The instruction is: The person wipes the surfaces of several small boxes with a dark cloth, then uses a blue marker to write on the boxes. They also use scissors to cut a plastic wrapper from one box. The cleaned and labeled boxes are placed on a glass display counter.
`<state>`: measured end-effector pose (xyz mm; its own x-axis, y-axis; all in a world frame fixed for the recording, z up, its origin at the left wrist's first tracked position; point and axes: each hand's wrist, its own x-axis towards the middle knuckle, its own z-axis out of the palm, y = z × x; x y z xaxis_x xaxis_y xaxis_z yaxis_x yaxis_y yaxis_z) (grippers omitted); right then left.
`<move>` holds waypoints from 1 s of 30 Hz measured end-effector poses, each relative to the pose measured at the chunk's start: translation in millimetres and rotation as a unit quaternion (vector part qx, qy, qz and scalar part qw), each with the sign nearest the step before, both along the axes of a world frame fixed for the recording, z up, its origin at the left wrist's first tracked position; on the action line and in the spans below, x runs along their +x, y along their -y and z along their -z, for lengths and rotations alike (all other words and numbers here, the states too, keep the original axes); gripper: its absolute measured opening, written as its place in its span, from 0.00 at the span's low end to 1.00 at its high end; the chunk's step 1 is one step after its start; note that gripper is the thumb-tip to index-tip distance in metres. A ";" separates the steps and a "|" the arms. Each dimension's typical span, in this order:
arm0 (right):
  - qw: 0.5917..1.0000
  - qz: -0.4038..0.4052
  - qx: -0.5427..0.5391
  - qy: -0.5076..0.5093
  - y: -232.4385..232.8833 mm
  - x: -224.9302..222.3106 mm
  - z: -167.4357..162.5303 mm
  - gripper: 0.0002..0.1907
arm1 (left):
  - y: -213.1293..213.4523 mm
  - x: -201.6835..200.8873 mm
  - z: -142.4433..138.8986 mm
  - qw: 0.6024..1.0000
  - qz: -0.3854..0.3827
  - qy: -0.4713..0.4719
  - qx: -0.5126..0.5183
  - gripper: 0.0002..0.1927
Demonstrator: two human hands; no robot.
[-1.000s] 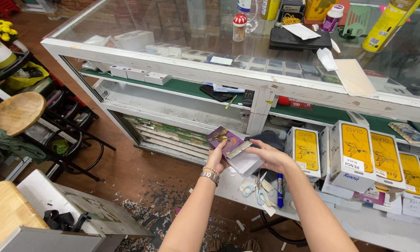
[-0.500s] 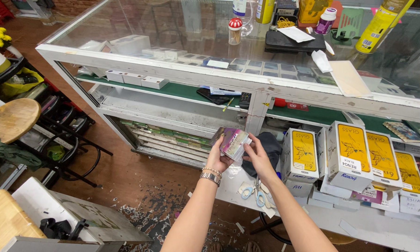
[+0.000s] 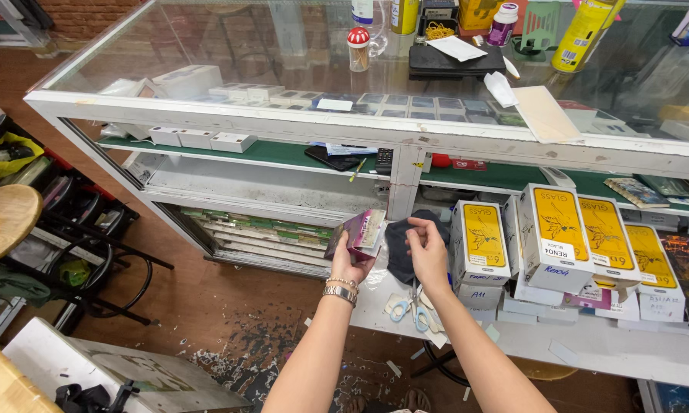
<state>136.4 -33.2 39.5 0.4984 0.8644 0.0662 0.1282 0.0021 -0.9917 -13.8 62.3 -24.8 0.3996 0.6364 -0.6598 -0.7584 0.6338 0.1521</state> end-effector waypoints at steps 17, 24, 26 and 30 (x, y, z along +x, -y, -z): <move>0.990 0.010 0.029 0.136 34.6 -17.1 -44.3 0.13 | 19.9 40.0 -42.5 0.965 -0.049 -0.194 0.166 0.53; 0.952 0.163 0.045 0.253 79.9 15.5 -33.2 0.13 | 24.2 110.1 -37.9 0.908 0.084 -0.231 0.340 0.54; 0.949 0.190 0.001 0.250 94.1 24.5 -26.0 0.14 | 27.1 134.3 -38.0 0.859 0.077 -0.241 0.445 0.51; 0.919 0.216 0.028 0.329 114.4 38.6 -8.4 0.15 | 33.1 164.0 -41.4 0.775 0.188 -0.394 0.457 0.47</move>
<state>175.0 -147.6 47.9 0.6297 0.5822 0.5143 0.7014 -0.1415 -0.6986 150.3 29.3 16.6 0.3719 0.9182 -0.1363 0.0101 0.1428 0.9897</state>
